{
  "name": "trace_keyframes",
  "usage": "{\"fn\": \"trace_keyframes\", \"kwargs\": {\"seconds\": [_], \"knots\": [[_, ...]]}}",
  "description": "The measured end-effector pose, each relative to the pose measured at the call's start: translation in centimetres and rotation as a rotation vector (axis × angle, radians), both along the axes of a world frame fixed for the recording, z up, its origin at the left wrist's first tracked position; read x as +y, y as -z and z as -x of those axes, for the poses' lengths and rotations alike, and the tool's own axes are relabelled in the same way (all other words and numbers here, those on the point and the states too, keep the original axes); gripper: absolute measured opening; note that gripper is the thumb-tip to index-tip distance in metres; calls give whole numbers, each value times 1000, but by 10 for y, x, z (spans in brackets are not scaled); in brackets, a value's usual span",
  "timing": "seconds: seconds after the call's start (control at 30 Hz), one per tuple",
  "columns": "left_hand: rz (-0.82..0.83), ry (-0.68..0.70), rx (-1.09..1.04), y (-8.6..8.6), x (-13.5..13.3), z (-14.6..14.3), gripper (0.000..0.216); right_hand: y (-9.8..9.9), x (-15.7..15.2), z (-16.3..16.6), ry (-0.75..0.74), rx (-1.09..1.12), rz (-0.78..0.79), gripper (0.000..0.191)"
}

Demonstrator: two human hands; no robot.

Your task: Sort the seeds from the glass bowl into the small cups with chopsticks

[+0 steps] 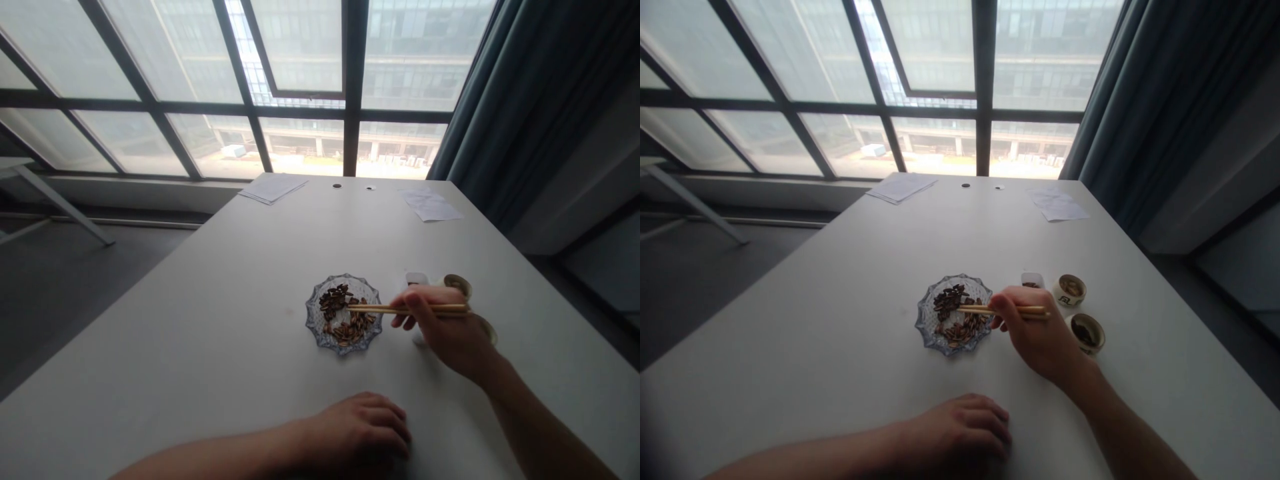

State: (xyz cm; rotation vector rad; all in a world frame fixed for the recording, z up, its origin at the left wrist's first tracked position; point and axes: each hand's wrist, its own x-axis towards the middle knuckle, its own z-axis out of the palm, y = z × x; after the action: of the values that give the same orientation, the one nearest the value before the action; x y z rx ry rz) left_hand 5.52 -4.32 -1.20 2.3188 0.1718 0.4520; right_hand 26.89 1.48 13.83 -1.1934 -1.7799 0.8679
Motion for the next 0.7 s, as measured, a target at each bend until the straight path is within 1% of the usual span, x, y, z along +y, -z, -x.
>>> {"fn": "trace_keyframes", "kwargs": {"seconds": [0.1,0.2,0.27,0.43,0.6,0.7], "knots": [[7,-13,-6,4,-2,-1,21,18,9,21,-75,-119,-68,61],[25,-22,-2,8,-3,-2,21,28,12,32,-65,-184,-156,62],[41,-17,9,12,-3,-2,21,33,12,36,-49,-182,-173,59],[66,11,16,17,-1,-3,23,42,12,44,-38,-136,-155,51],[32,39,-1,20,3,-4,30,41,9,45,-107,-97,-78,52],[17,60,5,24,4,-4,33,41,6,43,-113,-72,-41,51]]}}
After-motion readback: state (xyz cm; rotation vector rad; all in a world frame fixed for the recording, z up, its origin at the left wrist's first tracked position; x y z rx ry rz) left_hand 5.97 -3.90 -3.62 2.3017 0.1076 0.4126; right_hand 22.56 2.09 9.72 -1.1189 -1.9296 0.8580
